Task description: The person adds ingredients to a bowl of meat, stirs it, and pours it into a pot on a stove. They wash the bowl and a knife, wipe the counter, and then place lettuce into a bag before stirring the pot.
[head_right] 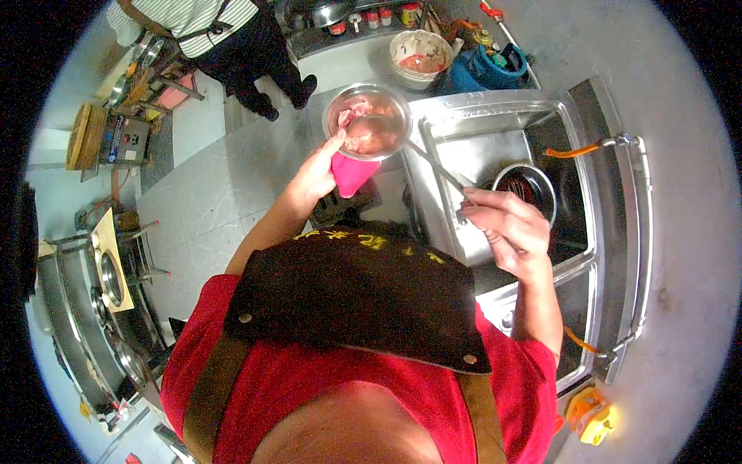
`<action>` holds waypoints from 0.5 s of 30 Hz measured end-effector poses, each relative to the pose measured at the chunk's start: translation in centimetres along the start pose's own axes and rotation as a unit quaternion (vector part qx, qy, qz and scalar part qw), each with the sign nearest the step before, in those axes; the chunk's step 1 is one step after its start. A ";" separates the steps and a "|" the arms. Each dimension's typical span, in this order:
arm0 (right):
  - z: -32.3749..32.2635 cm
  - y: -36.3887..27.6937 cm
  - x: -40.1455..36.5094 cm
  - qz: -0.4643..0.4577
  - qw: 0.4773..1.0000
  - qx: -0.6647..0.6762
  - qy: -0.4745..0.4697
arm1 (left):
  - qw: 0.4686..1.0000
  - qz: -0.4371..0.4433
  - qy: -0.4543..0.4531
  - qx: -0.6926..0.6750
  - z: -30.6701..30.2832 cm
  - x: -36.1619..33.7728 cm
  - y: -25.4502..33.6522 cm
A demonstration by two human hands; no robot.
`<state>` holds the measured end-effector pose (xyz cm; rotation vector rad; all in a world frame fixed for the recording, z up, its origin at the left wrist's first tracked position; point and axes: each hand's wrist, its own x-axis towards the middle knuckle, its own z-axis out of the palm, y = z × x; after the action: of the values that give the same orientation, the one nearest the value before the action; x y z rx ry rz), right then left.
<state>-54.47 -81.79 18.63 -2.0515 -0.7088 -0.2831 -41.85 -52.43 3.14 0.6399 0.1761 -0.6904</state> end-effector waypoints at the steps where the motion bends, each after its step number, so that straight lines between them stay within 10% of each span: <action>1: 0.1 0.3 -0.1 -0.008 1.000 -0.004 0.025 | 1.000 -0.004 0.007 -0.006 0.1 0.0 -0.1; 15: -1.0 -0.3 0.6 -0.044 0.999 -0.002 -0.010 | 0.999 -0.025 0.035 0.007 -0.1 -0.1 0.2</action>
<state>-54.05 -82.28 19.65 -2.0315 -0.8117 -0.3151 -41.75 -52.17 3.16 0.6758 0.2529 -0.7193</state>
